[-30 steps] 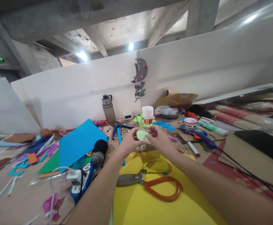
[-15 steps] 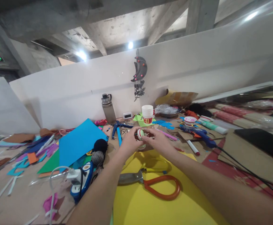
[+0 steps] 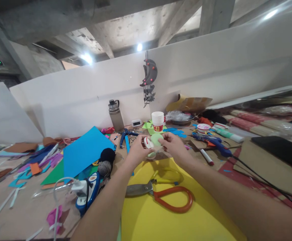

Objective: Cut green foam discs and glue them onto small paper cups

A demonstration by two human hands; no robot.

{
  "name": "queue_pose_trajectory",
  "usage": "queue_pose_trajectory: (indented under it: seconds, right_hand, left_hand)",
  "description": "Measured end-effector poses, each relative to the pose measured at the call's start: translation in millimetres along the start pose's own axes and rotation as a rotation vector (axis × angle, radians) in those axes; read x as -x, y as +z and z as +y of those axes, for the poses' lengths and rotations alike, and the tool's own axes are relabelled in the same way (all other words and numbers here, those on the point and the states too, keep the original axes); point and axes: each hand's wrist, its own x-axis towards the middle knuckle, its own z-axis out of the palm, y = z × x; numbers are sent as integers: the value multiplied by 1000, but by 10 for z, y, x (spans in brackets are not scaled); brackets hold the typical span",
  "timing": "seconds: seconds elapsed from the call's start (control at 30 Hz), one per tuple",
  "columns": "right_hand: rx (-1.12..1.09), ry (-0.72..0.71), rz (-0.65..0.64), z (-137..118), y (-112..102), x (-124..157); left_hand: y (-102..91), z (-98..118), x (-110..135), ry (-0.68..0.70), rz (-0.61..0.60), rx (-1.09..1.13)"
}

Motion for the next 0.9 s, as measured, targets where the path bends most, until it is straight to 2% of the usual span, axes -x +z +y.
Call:
queue_pose_trajectory:
  seconds: [0.1, 0.2, 0.3, 0.53, 0.67, 0.9]
  right_hand:
    - [117, -14, 33, 25, -91, -79]
    - [318, -59, -19, 64, -164, -132]
    - [367, -77, -69, 105, -172, -139]
    - [449, -111, -114, 153, -58, -103]
    - [548, -119, -82, 174, -80, -153]
    - [855, -185, -54, 140, -156, -189]
  left_hand:
    - [-38, -71, -43, -104, 97, 98]
    - [-80, -112, -70, -291, 113, 349]
    - [-113, -101, -78, -417, 137, 541]
    - [-153, -56, -91, -462, 199, 702]
    - [-164, -77, -91, -452, 226, 644]
    - [-173, -122, -106, -453, 220, 594]
